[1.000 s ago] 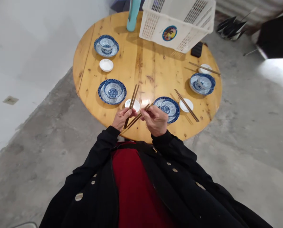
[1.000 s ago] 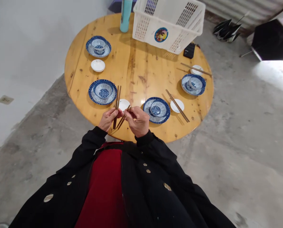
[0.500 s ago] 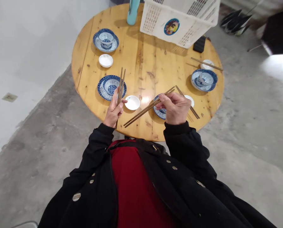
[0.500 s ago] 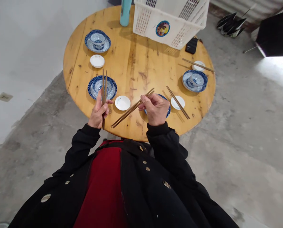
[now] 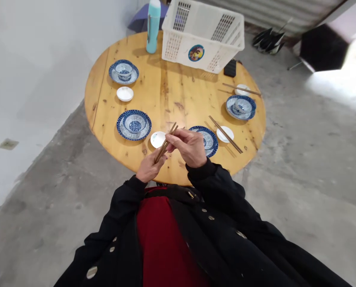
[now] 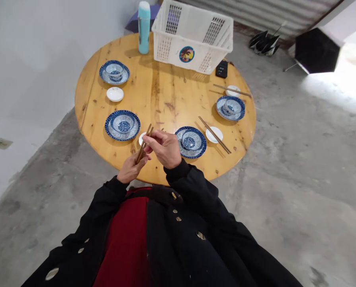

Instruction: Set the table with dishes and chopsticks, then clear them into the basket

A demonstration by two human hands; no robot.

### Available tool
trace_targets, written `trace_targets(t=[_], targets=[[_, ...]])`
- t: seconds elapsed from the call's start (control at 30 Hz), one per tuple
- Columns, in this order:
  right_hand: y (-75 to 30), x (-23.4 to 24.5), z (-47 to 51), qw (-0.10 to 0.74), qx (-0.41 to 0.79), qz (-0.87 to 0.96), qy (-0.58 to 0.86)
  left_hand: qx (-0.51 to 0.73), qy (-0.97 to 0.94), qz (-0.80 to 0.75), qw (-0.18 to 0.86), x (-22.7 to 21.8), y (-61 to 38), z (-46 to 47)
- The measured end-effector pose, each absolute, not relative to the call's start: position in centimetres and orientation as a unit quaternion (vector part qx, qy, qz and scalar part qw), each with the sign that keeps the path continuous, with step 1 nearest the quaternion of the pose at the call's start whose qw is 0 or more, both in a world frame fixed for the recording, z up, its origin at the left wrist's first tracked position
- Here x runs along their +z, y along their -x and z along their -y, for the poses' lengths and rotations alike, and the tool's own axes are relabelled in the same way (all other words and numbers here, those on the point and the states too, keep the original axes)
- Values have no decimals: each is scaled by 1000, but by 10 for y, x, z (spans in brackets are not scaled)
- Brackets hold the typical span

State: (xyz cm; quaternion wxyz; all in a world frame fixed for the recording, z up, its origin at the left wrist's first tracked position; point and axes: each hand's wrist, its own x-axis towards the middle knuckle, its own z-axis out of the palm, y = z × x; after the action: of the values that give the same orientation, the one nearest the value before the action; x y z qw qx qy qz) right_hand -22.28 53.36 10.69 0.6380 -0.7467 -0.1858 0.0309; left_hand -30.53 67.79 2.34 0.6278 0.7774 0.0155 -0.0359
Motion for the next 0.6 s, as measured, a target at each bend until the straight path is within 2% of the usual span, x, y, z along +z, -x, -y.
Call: trace_targets(t=[0.13, 0.2, 0.37, 0.47, 0.6], targets=[[213, 94, -509, 598, -132, 114, 782, -9, -733, -35, 679, 24, 306, -683], [213, 84, -507, 598, -105, 110, 787, -13, -711, -29, 703, 25, 305, -686], [223, 71, -535, 643, 63, 169, 744, -70, -684, -5, 726, 26, 301, -684], [221, 81, -539, 639, 56, 175, 747, -45, -691, -6, 722, 22, 299, -686], [217, 101, -523, 597, -40, 184, 780, 81, -699, -47, 709, 10, 299, -700]])
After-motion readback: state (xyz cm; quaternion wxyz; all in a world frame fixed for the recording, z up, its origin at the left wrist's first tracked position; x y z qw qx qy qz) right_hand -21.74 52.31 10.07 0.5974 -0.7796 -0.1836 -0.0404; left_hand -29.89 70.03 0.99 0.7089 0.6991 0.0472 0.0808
